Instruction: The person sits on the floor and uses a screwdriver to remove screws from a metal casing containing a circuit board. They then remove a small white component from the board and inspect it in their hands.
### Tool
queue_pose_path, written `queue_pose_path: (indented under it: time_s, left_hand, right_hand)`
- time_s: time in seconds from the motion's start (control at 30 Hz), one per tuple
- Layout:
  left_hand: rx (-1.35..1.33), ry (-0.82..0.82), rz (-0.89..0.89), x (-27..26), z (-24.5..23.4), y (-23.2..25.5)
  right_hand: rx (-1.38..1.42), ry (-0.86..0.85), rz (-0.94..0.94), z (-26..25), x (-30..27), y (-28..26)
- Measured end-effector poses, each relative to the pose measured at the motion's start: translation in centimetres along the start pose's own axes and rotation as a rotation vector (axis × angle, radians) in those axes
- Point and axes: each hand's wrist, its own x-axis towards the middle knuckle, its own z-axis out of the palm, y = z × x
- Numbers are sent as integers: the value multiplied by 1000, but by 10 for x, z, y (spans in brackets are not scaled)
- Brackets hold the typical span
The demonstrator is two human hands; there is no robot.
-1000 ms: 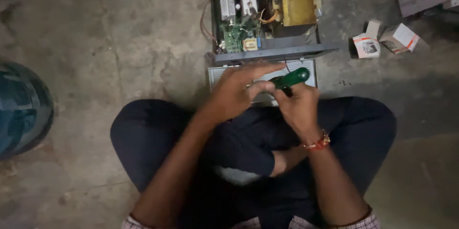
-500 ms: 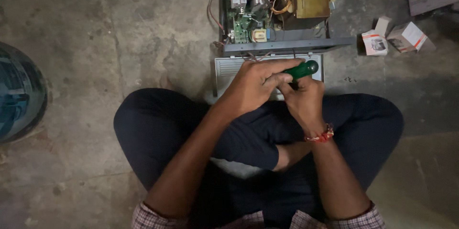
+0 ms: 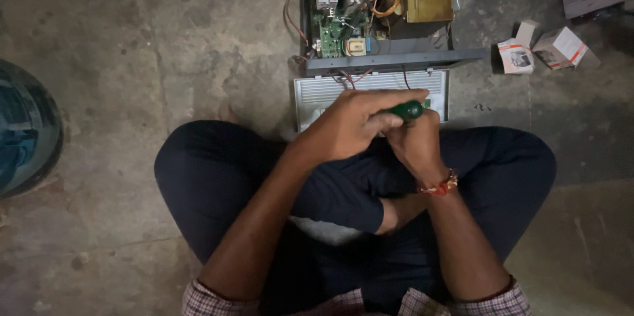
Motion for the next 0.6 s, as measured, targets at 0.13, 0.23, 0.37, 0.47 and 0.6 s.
queue_pose_path:
  time_s: [0.13, 0.23, 0.37, 0.47, 0.6]
  left_hand:
    - [-35, -25, 185, -5, -1, 0]
    - [-24, -19, 219, -8, -5, 1]
    - [93, 3, 3, -12, -9, 8]
    - [167, 102, 40, -12, -10, 9]
    - [210, 147, 88, -11, -11, 9]
  right_hand:
    - [58, -44, -20, -3, -3, 0]
    - [32, -50, -18, -2, -3, -3]
    - [26, -103, -5, -4, -2, -10]
    - [76, -81, -29, -4, -2, -14]
    - [143, -124, 25, -3, 0, -19]
